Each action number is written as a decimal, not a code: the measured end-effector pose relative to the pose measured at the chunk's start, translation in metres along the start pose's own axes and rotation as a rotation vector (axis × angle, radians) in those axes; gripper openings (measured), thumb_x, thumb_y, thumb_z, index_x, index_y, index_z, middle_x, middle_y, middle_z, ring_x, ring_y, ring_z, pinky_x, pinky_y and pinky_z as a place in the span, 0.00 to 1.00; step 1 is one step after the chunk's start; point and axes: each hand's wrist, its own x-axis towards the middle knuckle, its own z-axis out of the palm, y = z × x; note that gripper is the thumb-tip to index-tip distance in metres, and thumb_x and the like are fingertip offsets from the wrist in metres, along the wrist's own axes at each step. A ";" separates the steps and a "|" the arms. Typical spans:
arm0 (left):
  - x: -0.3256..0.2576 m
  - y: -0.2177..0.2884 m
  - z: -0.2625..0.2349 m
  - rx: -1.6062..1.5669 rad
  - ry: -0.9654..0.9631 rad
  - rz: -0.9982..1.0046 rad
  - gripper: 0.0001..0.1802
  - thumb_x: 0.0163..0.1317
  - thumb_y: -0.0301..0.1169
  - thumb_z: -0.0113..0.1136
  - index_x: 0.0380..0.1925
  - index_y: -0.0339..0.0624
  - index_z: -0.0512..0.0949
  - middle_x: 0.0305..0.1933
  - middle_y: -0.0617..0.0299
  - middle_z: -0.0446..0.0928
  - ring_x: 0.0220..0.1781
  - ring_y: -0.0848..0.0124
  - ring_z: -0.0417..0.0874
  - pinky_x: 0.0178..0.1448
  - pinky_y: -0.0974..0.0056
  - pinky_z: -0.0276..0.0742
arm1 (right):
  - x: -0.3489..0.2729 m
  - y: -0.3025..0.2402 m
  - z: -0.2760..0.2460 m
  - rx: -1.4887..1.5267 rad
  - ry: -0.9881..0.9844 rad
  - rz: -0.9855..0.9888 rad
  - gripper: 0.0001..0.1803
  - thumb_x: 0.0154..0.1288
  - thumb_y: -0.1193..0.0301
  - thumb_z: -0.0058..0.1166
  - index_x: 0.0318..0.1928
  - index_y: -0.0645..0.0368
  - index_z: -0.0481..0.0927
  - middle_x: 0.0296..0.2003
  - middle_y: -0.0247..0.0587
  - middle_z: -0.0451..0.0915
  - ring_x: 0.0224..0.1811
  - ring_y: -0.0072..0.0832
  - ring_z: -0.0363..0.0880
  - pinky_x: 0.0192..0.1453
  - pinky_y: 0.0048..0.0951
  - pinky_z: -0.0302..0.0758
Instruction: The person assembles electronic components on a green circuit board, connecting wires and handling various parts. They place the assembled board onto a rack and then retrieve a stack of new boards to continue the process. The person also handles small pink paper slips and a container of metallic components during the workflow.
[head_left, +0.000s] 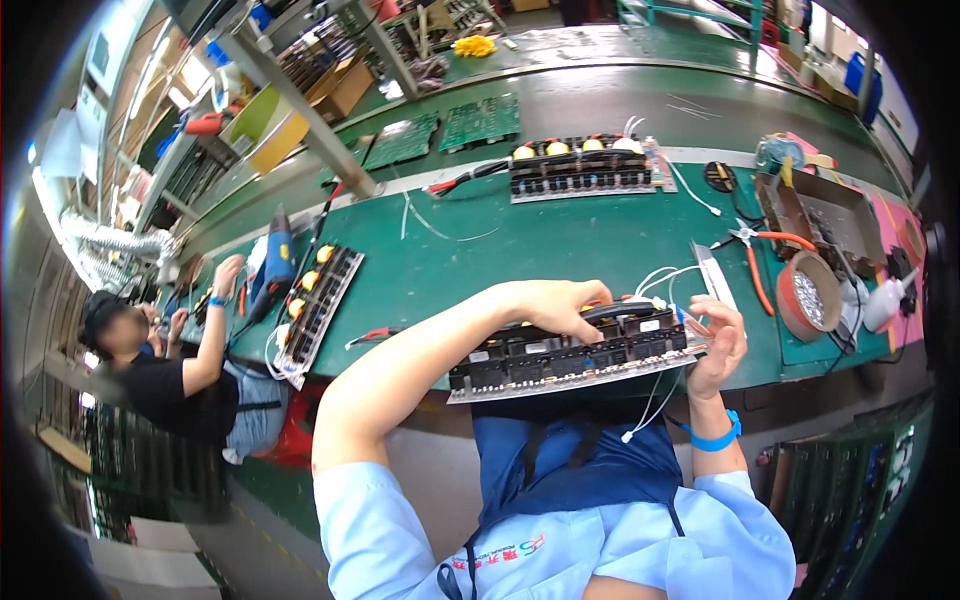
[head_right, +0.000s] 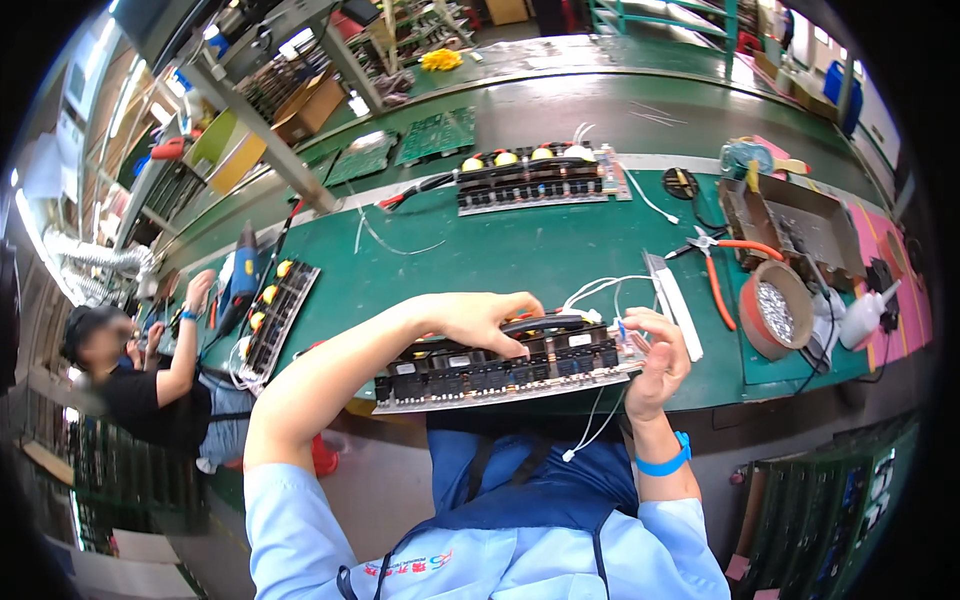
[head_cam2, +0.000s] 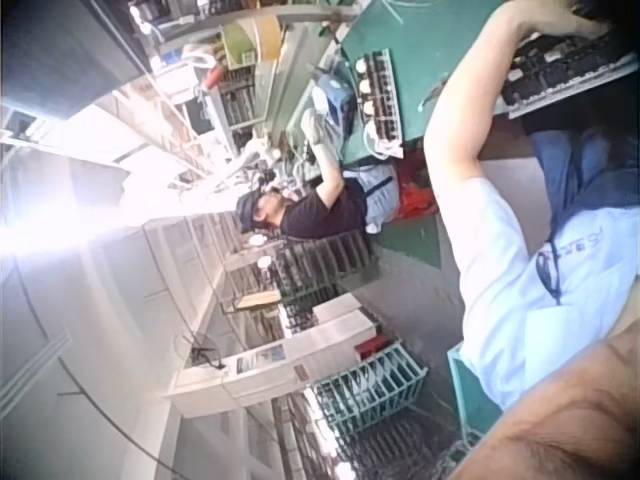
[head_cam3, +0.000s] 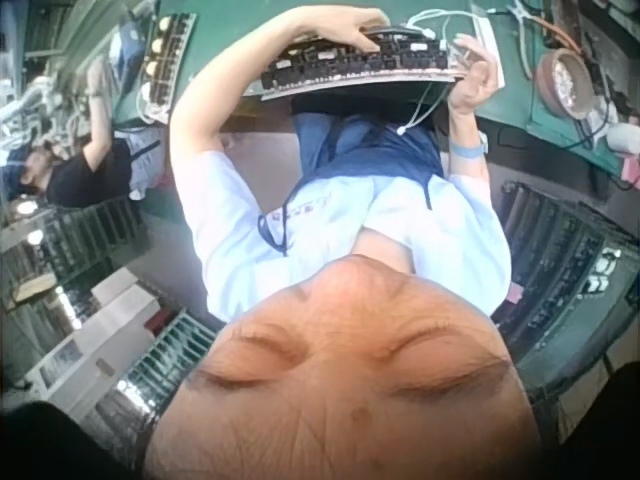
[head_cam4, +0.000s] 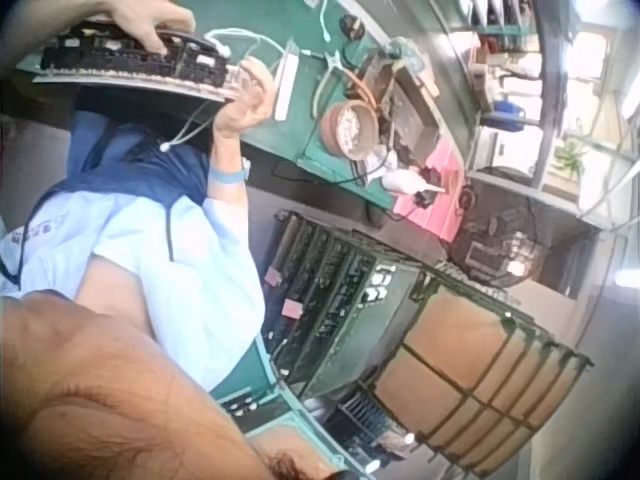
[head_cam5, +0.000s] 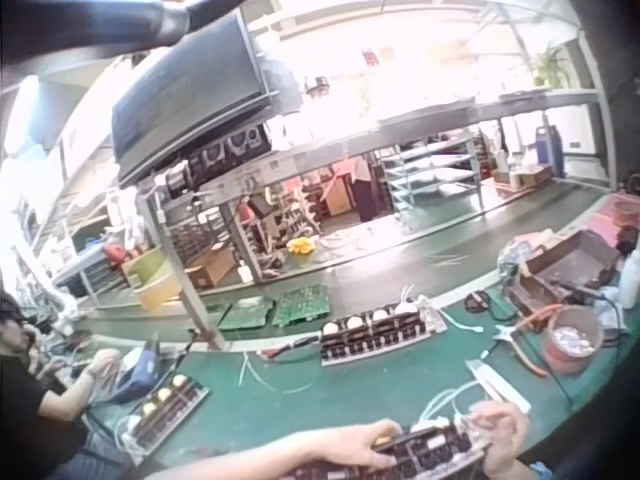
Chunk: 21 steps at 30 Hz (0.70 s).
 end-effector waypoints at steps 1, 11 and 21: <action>0.000 0.001 0.002 -0.006 -0.012 -0.009 0.34 0.48 0.39 0.58 0.54 0.43 0.57 0.44 0.47 0.72 0.45 0.59 0.75 0.50 0.62 0.67 | -0.001 -0.003 0.001 -0.002 0.004 0.000 0.22 0.65 0.57 0.35 0.34 0.67 0.70 0.30 0.48 0.75 0.40 0.37 0.72 0.47 0.36 0.68; -0.064 0.016 0.035 0.019 0.431 0.036 0.45 0.39 0.31 0.64 0.60 0.47 0.52 0.47 0.44 0.69 0.50 0.50 0.68 0.55 0.57 0.63 | -0.004 -0.006 0.013 -0.181 -0.065 -0.125 0.32 0.62 0.48 0.32 0.48 0.68 0.65 0.47 0.56 0.68 0.54 0.44 0.64 0.61 0.45 0.55; -0.258 0.070 0.165 0.503 1.006 -0.771 0.41 0.35 0.21 0.56 0.56 0.51 0.60 0.46 0.50 0.65 0.49 0.54 0.67 0.53 0.53 0.60 | -0.084 -0.018 0.079 0.553 -0.858 0.276 0.22 0.62 0.59 0.42 0.46 0.65 0.65 0.37 0.48 0.71 0.42 0.35 0.69 0.51 0.34 0.64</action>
